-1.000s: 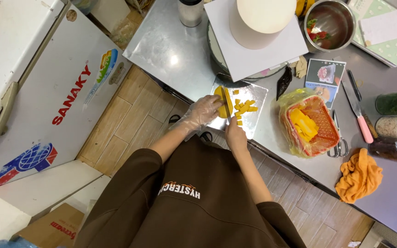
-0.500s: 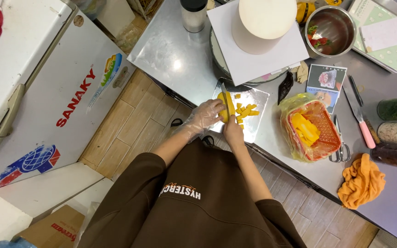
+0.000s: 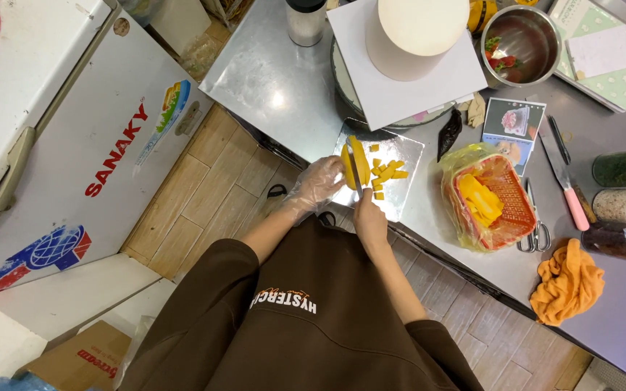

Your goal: The person puts on plastic gloves, peels and trims a mango using a scraper into a container, and places the fruit onto a metal board. They then cut the mango into small cubes using a knife.

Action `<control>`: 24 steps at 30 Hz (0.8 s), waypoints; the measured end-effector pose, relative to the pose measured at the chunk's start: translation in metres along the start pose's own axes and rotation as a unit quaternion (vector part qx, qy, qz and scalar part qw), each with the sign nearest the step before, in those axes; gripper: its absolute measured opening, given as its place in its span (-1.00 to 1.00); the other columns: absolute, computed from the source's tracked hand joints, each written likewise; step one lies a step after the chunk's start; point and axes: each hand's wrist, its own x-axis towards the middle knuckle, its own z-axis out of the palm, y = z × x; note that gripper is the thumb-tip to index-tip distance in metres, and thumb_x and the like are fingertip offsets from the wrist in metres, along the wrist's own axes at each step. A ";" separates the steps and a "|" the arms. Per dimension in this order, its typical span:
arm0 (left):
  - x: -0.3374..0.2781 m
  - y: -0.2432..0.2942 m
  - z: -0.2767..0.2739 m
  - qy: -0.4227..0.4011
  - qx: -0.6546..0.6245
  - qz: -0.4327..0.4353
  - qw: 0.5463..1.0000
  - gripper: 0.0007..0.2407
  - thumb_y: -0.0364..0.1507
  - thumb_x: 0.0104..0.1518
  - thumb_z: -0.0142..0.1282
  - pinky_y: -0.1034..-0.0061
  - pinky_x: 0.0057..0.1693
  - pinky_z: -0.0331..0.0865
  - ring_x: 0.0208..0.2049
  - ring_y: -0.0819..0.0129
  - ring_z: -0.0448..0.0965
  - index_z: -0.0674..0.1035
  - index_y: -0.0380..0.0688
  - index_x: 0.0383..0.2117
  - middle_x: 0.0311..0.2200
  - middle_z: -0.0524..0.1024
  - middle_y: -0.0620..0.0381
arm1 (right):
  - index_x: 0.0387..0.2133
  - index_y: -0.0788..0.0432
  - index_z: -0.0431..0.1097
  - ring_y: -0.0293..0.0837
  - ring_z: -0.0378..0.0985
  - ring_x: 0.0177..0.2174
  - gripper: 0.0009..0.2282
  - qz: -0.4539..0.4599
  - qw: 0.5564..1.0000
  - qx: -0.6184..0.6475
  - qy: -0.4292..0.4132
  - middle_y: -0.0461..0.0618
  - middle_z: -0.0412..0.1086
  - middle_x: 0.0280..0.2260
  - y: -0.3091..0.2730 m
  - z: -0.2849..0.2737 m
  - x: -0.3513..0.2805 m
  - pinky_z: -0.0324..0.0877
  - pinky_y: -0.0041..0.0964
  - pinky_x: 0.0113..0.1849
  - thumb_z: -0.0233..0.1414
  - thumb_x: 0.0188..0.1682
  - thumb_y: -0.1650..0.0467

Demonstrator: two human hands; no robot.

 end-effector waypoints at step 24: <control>-0.012 0.029 -0.068 -0.064 0.025 0.021 0.997 -0.61 -0.29 0.26 -0.01 0.36 0.38 0.18 0.25 0.14 0.34 0.45 -0.18 0.18 0.27 0.34 0.02 | 0.01 0.23 0.13 0.48 0.52 -0.39 -0.72 0.057 0.998 0.004 -0.036 0.48 0.46 -0.46 0.005 0.036 0.048 0.38 0.35 -0.30 -0.13 0.07 0.38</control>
